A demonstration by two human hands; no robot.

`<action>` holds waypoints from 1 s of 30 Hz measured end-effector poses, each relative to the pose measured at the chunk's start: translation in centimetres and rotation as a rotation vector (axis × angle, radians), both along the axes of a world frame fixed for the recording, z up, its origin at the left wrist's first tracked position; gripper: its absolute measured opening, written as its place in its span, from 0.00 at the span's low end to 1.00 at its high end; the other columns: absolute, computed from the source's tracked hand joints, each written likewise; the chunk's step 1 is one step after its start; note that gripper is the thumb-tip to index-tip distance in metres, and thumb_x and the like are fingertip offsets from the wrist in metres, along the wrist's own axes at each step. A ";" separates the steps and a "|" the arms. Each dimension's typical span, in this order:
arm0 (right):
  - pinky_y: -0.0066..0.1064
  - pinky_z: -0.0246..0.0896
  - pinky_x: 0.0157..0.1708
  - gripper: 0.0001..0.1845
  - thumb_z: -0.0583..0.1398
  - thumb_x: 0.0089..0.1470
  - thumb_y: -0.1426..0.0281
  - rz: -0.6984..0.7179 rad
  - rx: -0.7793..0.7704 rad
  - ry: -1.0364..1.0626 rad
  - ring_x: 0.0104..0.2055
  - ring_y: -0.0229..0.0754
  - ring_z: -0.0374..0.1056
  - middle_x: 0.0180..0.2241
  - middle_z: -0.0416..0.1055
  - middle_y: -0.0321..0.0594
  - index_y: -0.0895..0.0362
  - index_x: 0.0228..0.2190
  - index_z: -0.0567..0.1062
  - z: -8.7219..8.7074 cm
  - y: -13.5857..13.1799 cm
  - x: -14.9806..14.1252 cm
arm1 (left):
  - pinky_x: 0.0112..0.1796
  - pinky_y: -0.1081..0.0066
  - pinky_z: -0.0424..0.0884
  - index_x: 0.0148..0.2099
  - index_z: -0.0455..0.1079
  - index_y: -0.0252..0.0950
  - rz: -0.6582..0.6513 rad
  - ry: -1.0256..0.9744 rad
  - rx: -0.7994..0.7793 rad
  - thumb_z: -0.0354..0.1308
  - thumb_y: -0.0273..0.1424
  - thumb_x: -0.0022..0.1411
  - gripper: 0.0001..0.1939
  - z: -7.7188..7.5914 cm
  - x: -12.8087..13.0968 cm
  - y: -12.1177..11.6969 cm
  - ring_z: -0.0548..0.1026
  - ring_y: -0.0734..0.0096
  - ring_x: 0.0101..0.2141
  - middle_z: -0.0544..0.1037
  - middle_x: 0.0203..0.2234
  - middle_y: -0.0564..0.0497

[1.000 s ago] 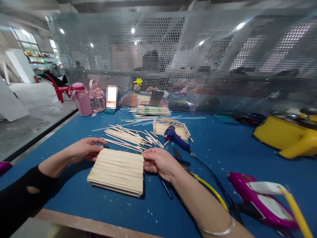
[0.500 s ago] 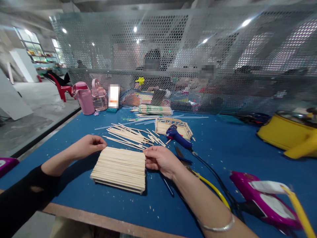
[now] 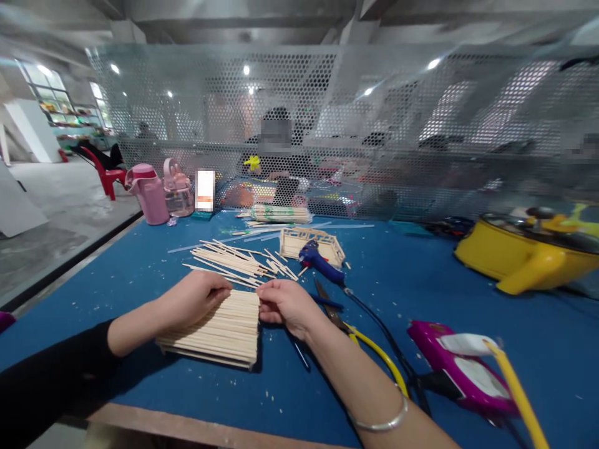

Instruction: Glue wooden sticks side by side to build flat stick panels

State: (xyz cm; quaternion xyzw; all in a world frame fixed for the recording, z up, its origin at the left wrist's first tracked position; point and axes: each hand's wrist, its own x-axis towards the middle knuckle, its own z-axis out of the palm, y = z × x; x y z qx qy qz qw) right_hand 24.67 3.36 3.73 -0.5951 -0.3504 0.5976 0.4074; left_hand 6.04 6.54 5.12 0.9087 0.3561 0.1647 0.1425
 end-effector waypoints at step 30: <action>0.29 0.57 0.30 0.15 0.58 0.37 0.78 0.133 0.141 -1.531 0.37 0.49 0.70 0.35 0.74 0.52 0.61 0.32 0.75 1.7 5.7 11.4 | 0.29 0.74 0.60 0.30 0.73 0.35 0.090 -0.155 -0.211 0.47 0.29 0.58 0.13 -0.6 0.3 -0.4 0.72 0.67 0.28 0.77 0.26 0.48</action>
